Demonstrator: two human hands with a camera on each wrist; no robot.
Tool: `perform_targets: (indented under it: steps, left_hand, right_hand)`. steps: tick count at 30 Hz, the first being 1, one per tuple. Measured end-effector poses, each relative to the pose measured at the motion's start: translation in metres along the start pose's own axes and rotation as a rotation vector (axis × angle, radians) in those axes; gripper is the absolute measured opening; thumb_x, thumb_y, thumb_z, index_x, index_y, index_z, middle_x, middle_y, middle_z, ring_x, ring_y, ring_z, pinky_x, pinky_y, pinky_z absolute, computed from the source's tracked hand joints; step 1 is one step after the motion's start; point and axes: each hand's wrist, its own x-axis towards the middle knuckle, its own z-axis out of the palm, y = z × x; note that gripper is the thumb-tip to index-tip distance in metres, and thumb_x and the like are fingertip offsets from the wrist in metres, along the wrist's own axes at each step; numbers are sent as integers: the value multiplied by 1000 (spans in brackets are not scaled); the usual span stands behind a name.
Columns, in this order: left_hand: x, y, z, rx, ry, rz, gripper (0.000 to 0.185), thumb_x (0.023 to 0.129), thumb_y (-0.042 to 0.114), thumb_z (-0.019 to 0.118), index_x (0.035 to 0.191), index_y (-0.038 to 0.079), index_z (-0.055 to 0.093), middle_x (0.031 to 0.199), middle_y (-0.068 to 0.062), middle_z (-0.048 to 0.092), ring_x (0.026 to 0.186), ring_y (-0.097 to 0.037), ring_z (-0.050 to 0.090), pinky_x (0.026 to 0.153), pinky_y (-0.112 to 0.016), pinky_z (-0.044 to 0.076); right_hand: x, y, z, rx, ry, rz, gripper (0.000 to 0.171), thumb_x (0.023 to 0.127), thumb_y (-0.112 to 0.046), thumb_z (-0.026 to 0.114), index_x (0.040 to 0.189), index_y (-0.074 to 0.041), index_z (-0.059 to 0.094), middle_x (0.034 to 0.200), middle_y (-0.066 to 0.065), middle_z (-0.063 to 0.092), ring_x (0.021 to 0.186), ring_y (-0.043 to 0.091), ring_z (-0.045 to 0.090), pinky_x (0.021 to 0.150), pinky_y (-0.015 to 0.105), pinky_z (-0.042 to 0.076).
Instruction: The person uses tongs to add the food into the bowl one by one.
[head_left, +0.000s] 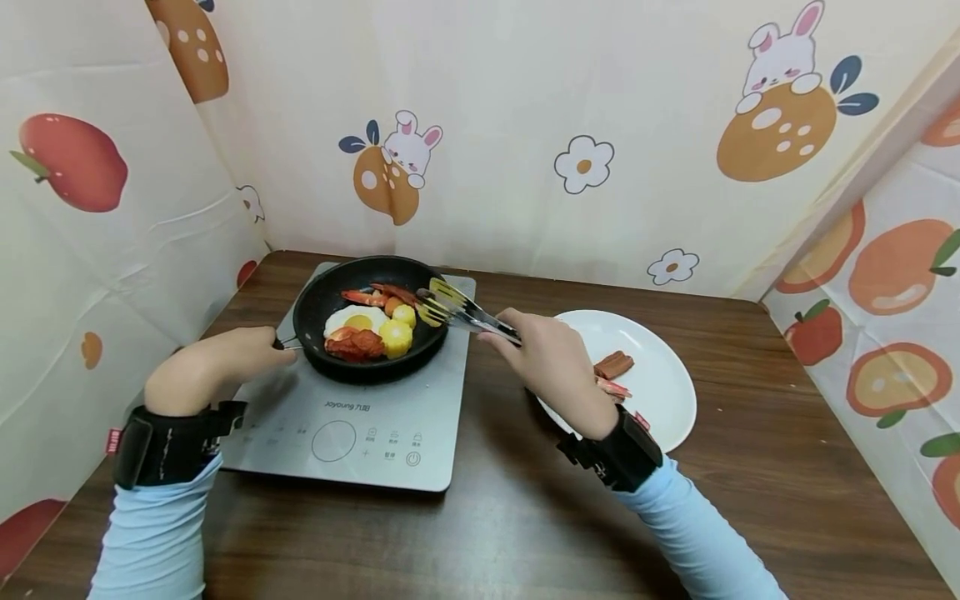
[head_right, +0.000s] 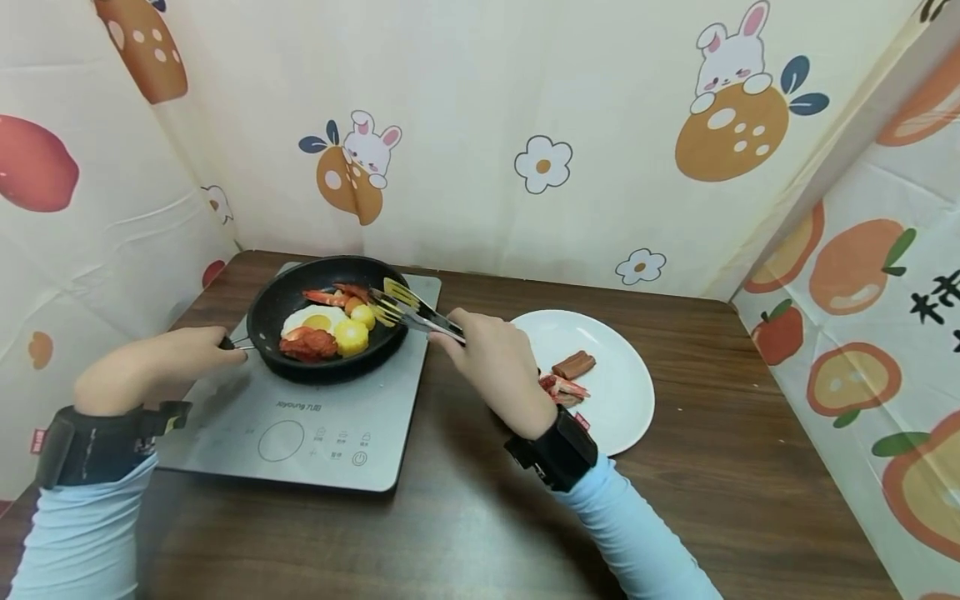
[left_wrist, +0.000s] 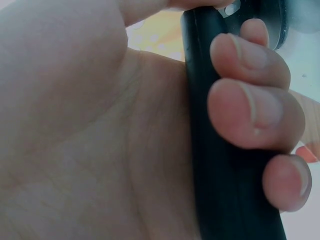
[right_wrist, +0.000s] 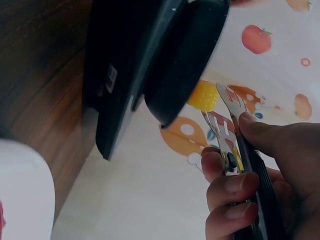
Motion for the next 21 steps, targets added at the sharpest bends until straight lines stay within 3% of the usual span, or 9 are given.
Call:
perform_targets:
  steps: [8, 15, 21]
  left_hand:
    - [0, 2, 0, -33, -17, -10, 73, 104, 35, 44, 144, -24, 26, 146, -47, 35, 128, -57, 46, 101, -65, 49]
    - [0, 0, -1, -106, -39, -2, 74, 105, 34, 40, 147, -22, 16, 148, -49, 24, 130, -64, 41, 75, -60, 60]
    - [0, -1, 2, -94, -34, -3, 75, 104, 33, 43, 147, -24, 18, 150, -48, 24, 134, -61, 38, 100, -65, 50]
  right_hand:
    - [4, -6, 10, -10, -37, -4, 31, 96, -49, 65, 103, -19, 69, 65, -4, 54, 56, 14, 46, 47, 28, 30]
    - [5, -8, 12, 3, -54, 12, 31, 96, -50, 66, 105, -20, 70, 67, -4, 58, 56, 14, 46, 46, 28, 31]
    - [4, -8, 16, 8, -71, 42, 39, 97, -53, 63, 109, -17, 69, 75, -2, 64, 59, 16, 53, 47, 29, 36]
